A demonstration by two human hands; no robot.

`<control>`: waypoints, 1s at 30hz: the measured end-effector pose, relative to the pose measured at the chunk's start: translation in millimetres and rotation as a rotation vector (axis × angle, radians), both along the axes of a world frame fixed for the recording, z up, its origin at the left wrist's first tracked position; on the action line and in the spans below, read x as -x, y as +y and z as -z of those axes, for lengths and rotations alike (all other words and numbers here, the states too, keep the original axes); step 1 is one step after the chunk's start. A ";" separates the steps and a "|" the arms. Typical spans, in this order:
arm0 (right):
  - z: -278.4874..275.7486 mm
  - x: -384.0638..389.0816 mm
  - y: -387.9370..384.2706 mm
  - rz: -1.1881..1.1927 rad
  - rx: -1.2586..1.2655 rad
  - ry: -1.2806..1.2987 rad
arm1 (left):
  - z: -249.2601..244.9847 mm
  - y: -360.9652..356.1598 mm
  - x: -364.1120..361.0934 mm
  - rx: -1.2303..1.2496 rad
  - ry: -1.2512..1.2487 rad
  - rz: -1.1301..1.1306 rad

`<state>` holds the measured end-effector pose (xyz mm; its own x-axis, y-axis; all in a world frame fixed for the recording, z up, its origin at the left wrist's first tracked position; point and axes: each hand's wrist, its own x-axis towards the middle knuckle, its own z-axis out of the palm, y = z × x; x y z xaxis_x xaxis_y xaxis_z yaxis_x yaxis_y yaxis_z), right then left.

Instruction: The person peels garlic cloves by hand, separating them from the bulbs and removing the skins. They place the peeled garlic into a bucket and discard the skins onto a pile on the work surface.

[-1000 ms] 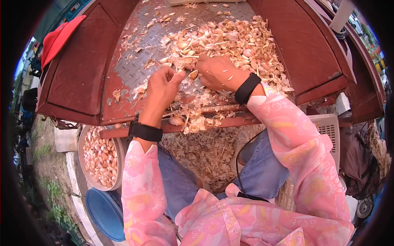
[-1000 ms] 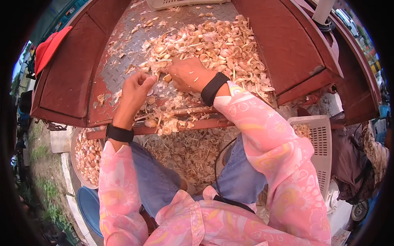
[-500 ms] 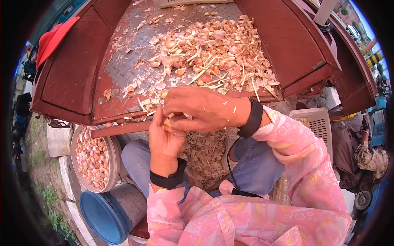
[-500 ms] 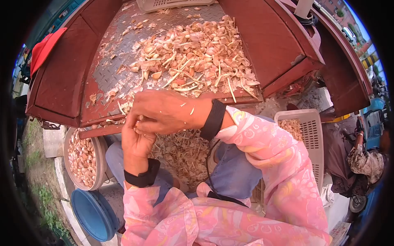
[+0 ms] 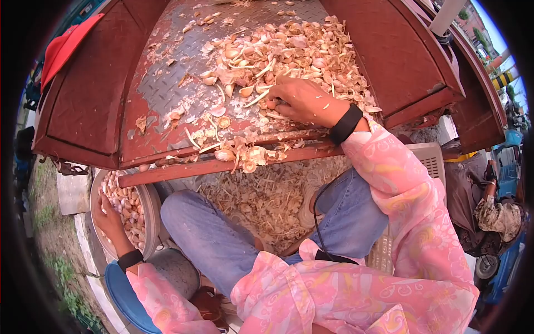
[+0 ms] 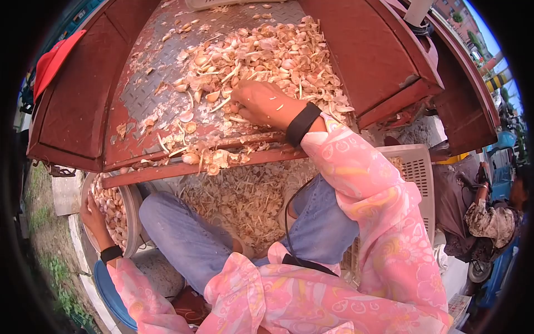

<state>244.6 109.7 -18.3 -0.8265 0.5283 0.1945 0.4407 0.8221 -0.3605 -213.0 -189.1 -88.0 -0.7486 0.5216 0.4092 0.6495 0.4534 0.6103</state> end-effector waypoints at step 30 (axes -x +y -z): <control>-22.5 1.4 -53.0 -0.257 0.089 0.361 | -62.0 157.3 -328.3 -0.404 -1.048 0.818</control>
